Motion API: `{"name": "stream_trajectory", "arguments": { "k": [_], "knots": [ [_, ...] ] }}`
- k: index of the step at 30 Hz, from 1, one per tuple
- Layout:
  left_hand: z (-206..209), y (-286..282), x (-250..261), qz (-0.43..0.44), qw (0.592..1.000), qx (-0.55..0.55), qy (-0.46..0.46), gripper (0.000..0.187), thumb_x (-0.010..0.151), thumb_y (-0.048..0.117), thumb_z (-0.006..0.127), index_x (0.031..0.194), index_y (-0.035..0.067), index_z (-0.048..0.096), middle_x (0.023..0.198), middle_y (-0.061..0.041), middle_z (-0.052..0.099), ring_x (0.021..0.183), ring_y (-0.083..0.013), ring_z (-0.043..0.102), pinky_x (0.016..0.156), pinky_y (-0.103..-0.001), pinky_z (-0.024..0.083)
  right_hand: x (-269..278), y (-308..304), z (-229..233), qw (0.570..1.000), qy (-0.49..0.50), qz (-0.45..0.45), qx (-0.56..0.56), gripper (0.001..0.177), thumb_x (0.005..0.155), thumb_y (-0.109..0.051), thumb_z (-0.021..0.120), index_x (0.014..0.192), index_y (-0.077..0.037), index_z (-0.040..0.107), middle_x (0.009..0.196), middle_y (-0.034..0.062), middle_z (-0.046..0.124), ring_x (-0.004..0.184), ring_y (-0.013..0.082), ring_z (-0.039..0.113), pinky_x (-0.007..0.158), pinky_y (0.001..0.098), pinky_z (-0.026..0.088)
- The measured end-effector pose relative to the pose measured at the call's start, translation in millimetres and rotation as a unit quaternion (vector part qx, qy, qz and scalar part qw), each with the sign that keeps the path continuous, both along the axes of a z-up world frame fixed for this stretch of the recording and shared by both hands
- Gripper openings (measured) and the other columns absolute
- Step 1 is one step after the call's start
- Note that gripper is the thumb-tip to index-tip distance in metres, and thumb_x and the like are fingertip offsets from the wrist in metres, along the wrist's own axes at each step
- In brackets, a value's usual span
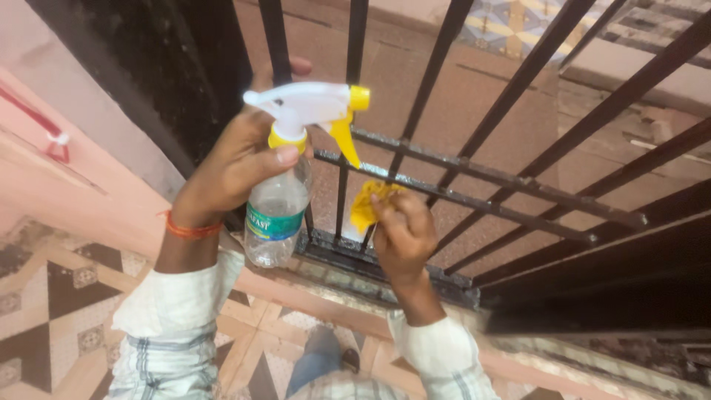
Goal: The person cleans a metal gate by wiping its bars with a cloth while holding a spray bottle.
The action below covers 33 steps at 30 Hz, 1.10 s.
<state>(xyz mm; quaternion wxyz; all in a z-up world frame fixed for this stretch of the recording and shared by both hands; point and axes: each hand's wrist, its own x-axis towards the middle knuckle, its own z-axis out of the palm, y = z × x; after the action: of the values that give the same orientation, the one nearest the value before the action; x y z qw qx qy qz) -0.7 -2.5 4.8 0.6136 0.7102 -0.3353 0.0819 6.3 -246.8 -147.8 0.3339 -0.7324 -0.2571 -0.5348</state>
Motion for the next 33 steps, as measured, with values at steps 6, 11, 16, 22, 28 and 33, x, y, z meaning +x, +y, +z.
{"name": "stream_trajectory", "arguments": {
  "k": [6,11,16,22,28,33],
  "knots": [
    [-4,0,1,0.005,1.0,-0.004,0.015,0.057,0.093,0.026,0.062,0.141,-0.004,0.056,0.16,-0.009,0.033,0.104,-0.0126,0.061,0.097,-0.031,0.051,-9,0,-62,0.996,0.085,0.006,-0.027,0.025,0.083,0.004,0.074,0.103,-0.01,0.079,0.103,0.0089,0.069,0.097,0.0271,0.069,0.084,0.0373,0.058],
    [2,-1,-1,0.015,1.0,0.019,-0.014,0.041,0.09,0.029,0.061,0.114,-0.004,0.06,0.155,-0.009,0.029,0.11,-0.0112,0.058,0.091,-0.03,0.054,-22,-3,-91,0.985,0.167,0.022,-0.041,0.03,0.078,0.006,0.072,0.102,-0.01,0.08,0.103,0.0086,0.07,0.093,0.0279,0.069,0.081,0.0378,0.058],
    [-17,-5,-1,0.034,0.999,-0.008,-0.036,0.054,0.096,0.028,0.061,0.141,-0.002,0.056,0.159,-0.01,0.031,0.11,-0.0116,0.058,0.095,-0.028,0.051,-20,-4,-58,0.982,0.182,0.043,-0.018,0.031,0.081,0.007,0.07,0.105,-0.01,0.079,0.105,0.0094,0.07,0.094,0.0267,0.071,0.08,0.0361,0.059],
    [-67,-5,29,0.016,0.993,-0.107,0.048,0.041,0.093,0.029,0.062,0.125,0.003,0.063,0.104,-0.005,0.065,0.095,-0.0106,0.057,0.082,-0.026,0.044,-12,1,-28,0.994,0.104,0.027,0.001,0.032,0.08,0.007,0.072,0.107,-0.008,0.078,0.105,0.0117,0.067,0.099,0.0271,0.067,0.084,0.0367,0.057],
    [-82,-4,38,0.001,0.989,-0.144,0.027,0.033,0.091,0.031,0.066,0.106,0.002,0.067,0.102,-0.003,0.065,0.092,-0.0105,0.057,0.082,-0.027,0.044,-17,6,-96,0.99,0.143,0.011,-0.001,0.035,0.076,0.008,0.07,0.104,-0.011,0.079,0.104,0.0103,0.067,0.097,0.0293,0.067,0.084,0.0383,0.056],
    [-85,-5,37,0.006,0.991,-0.136,0.018,0.033,0.091,0.031,0.066,0.105,0.001,0.069,0.102,-0.005,0.066,0.092,-0.0121,0.056,0.083,-0.028,0.043,-37,-2,-153,0.942,0.334,0.025,0.026,0.037,0.076,0.011,0.065,0.103,-0.01,0.079,0.107,0.0114,0.071,0.096,0.0304,0.07,0.083,0.0402,0.057]
  ]
}}
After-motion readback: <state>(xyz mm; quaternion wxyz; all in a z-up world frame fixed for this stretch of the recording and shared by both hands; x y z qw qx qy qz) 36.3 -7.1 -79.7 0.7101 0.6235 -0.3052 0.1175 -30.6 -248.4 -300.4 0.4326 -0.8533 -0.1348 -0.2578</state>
